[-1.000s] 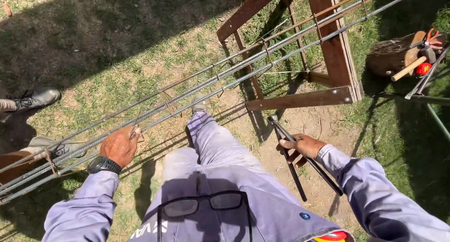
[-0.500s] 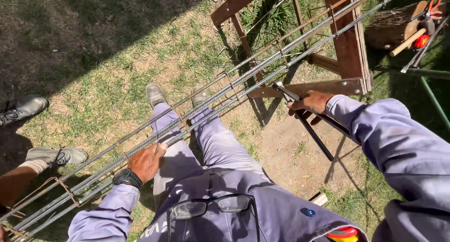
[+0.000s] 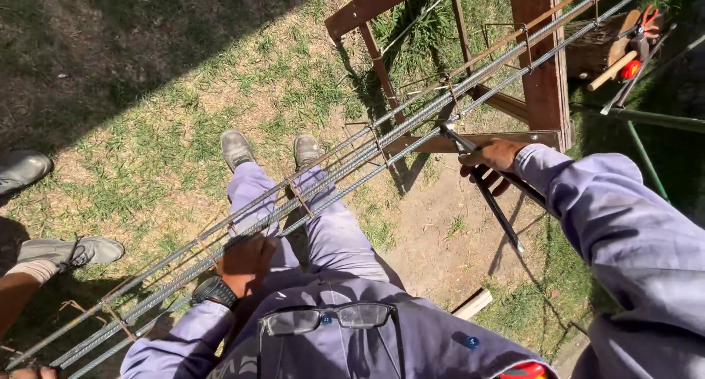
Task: The person uses a rebar tying tool to twist and secure wire ties around a grid of steel rebar rods. They repeatedly position the tool, rotate the handle to tighten the wire, and move along the rebar structure to secure multiple intersections.
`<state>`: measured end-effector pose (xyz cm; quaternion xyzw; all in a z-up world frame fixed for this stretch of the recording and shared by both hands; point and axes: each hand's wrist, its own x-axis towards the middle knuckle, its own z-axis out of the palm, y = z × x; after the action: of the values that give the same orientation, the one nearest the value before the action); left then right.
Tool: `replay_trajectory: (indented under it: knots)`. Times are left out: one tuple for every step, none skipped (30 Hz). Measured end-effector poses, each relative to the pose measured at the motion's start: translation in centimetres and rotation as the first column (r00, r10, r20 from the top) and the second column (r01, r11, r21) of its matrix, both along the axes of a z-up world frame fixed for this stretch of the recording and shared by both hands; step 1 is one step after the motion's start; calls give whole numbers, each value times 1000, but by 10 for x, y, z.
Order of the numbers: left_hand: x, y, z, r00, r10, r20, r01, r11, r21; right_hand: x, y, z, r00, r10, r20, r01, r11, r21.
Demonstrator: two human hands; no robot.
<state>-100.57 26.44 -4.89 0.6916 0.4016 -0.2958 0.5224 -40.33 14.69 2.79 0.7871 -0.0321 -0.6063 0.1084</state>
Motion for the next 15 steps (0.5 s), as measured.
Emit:
replay_trajectory:
  knots:
    - [4,8,10,1000,-18,-16,18,999,-41,1,4,-1,1000,15,13,-15,1000,-19]
    - [8,15,21,999,-39,-32,36,996,-84,2,7,-2,999,30,25,-29,999,-39]
    - [11,18,28,999,-38,-32,35,996,-86,2,9,0,999,31,24,-30,999,-41]
    - [13,21,34,998,-62,-28,61,997,-44,2,11,1,998,52,42,-49,996,-70]
    - [15,24,41,996,-86,-25,85,996,-2,1,12,3,995,74,59,-68,993,-100]
    - [6,9,17,996,-82,-24,82,997,-4,-28,40,33,995,78,60,-72,992,-102]
    - [-3,-7,-7,998,-50,-23,49,998,-41,-56,67,63,995,70,72,-61,990,-124]
    - [-12,-23,-31,1000,-18,-23,16,997,-78,-86,94,94,994,63,85,-50,988,-146]
    - [3,0,-1,1000,-14,-21,12,997,-81,-57,66,58,994,68,86,-54,987,-148]
    - [17,24,29,998,-18,-54,13,994,-107,-31,35,27,985,160,57,-153,981,-121]
    - [31,47,59,996,-24,-86,12,991,-134,-6,5,-2,967,252,30,-249,964,-91]
    - [35,50,65,996,-20,-84,9,991,-134,-11,3,0,966,256,32,-252,963,-92]
    - [38,53,73,993,-37,-116,23,993,-119,-17,0,2,971,226,76,-222,974,-52]
    - [42,56,80,988,-50,-147,35,994,-104,-22,-2,5,973,197,119,-197,980,-11]
    - [41,57,78,989,-43,-145,28,994,-104,-27,-3,11,971,204,122,-204,979,-11]
